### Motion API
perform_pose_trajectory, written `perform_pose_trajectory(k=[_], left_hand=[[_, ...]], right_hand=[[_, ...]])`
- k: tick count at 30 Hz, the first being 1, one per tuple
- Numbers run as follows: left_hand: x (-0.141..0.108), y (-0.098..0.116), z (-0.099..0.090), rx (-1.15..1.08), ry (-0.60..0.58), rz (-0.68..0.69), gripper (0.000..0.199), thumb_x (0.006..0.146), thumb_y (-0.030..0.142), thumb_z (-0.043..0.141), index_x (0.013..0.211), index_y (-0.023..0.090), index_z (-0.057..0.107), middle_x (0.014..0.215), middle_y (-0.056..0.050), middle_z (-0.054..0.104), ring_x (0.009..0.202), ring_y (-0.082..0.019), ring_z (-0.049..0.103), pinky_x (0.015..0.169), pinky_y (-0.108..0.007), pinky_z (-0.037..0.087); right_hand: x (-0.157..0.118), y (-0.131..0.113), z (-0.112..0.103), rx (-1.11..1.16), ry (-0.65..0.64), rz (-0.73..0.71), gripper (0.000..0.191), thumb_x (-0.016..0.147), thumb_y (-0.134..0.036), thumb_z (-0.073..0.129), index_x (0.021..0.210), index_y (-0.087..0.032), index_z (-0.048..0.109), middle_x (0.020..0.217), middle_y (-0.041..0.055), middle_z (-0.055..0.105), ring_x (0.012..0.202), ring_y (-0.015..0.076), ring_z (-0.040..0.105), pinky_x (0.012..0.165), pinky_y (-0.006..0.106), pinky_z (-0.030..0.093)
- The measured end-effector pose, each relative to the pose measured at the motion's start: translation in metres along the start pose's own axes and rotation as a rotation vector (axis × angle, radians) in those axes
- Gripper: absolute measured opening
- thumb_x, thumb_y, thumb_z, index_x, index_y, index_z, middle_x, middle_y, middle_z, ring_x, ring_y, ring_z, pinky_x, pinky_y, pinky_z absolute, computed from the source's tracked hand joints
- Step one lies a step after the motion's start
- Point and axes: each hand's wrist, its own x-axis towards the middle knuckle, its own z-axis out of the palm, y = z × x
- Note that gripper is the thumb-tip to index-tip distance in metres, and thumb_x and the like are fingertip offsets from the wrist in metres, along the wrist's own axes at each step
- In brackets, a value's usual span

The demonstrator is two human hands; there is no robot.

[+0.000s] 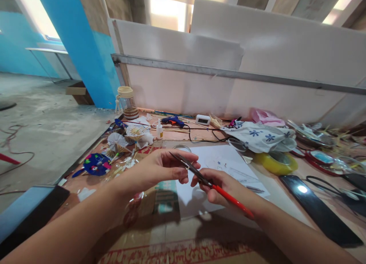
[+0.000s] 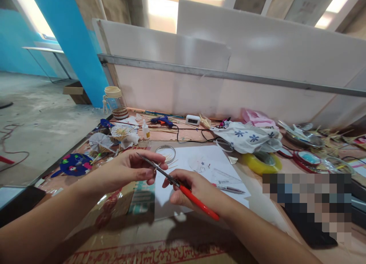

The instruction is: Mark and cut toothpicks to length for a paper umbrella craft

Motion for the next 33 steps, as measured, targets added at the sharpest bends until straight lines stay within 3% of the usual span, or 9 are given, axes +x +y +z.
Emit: perform_pose_trajectory(k=[17,23,25,29,33], left_hand=[[0.003,0.000,-0.001,0.036,0.062,-0.048,0.032,0.077,0.014,0.077,0.106,0.028,0.076,0.099,0.000,0.075,0.072,-0.007,0.066,0.070,-0.019,0.053],[0.007,-0.004,-0.006,0.124,0.111,-0.059,0.037,0.074,0.019,0.080,0.110,0.027,0.074,0.100,-0.002,0.075,0.070,-0.009,0.064,0.072,-0.024,0.052],[0.010,-0.006,-0.011,0.178,0.190,-0.040,0.033,0.073,0.020,0.080,0.106,0.024,0.075,0.097,-0.002,0.076,0.069,-0.009,0.063,0.071,-0.024,0.051],[0.017,-0.011,-0.030,0.215,0.498,-0.057,0.032,0.069,0.021,0.082,0.100,0.017,0.076,0.104,-0.006,0.075,0.073,-0.010,0.064,0.072,-0.023,0.052],[0.021,-0.018,-0.046,0.190,0.590,-0.043,0.041,0.068,0.023,0.084,0.107,0.018,0.073,0.113,-0.008,0.073,0.084,-0.012,0.067,0.080,-0.025,0.054]], right_hand=[[0.003,0.000,-0.004,-0.199,0.055,0.030,0.066,0.072,-0.077,0.065,0.102,-0.018,0.063,0.073,-0.0011,0.056,0.062,0.0122,0.042,0.054,0.022,0.032],[0.006,-0.003,-0.005,-0.335,0.154,0.035,0.048,0.076,-0.061,0.072,0.095,-0.017,0.067,0.067,-0.0023,0.058,0.059,0.0122,0.046,0.054,0.023,0.034],[0.004,-0.015,-0.012,-0.410,0.175,0.043,0.043,0.079,-0.056,0.071,0.099,-0.018,0.067,0.071,-0.0018,0.060,0.061,0.0128,0.049,0.056,0.023,0.036],[-0.006,-0.036,-0.030,-0.759,0.149,0.158,0.038,0.083,-0.050,0.069,0.108,-0.021,0.066,0.083,0.0017,0.066,0.072,0.0181,0.058,0.063,0.027,0.042],[-0.013,-0.019,-0.027,-0.990,0.120,0.197,0.032,0.088,-0.028,0.063,0.119,-0.021,0.064,0.111,0.0105,0.069,0.095,0.0257,0.063,0.083,0.035,0.047]])
